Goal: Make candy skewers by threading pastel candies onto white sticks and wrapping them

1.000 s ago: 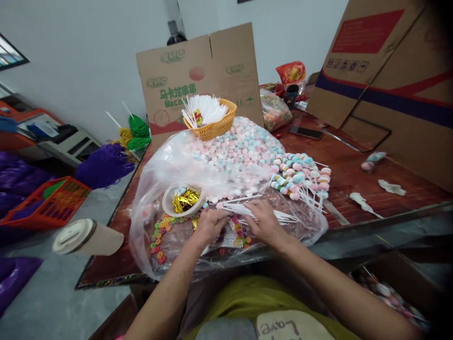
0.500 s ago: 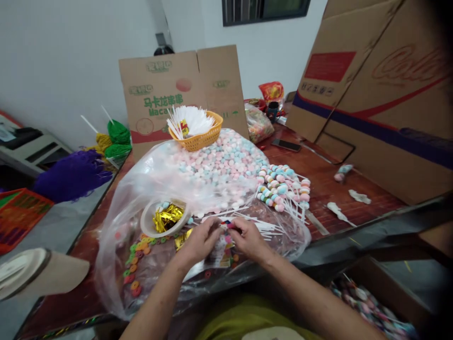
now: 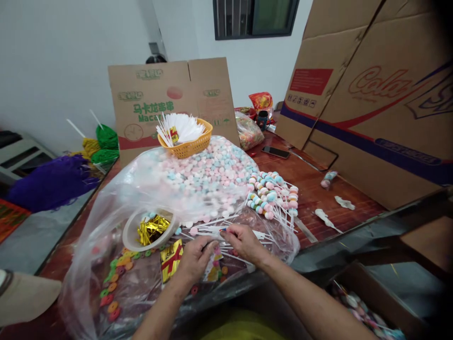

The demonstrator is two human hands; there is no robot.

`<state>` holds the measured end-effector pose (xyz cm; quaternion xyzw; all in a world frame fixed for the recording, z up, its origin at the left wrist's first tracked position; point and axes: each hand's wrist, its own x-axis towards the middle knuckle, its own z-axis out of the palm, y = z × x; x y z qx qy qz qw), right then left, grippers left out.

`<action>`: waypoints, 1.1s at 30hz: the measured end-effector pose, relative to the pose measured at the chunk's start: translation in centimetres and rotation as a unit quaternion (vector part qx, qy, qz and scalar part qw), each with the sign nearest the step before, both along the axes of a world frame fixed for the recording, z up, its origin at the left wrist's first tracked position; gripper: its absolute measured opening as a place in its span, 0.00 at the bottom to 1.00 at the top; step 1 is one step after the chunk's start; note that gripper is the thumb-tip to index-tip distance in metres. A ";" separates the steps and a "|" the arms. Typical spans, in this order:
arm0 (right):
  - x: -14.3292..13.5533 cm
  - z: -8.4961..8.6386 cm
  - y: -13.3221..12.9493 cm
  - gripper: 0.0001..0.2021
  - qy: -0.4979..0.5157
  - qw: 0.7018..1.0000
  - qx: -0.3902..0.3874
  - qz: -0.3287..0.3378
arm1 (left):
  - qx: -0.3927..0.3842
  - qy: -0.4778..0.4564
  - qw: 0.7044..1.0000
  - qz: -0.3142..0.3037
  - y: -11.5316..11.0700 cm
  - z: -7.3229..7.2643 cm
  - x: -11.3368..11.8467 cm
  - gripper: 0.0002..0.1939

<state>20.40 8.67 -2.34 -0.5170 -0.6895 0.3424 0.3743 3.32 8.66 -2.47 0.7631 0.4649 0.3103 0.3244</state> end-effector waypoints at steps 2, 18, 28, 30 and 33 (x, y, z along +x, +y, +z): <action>-0.2 -0.2 0.8 0.21 -0.031 0.999 -0.005 0.010 | 0.000 -0.017 1.000 0.021 -0.2 -0.2 0.0 0.09; 6.6 1.8 11.3 0.13 -0.335 0.897 -0.164 -0.237 | 0.203 -0.022 0.977 0.065 -1.8 1.1 -6.7 0.12; 10.5 5.7 -2.2 0.12 -0.121 0.979 0.151 -0.057 | 0.191 0.012 0.982 0.001 -1.6 1.8 -7.3 0.14; 10.3 6.2 -3.7 0.09 -0.140 0.974 0.180 -0.015 | 0.195 0.016 0.980 -0.022 -1.5 2.4 -6.8 0.13; 10.5 6.7 -4.3 0.10 -0.185 0.964 0.188 0.040 | 0.201 0.040 0.977 -0.053 -1.5 3.3 -6.2 0.13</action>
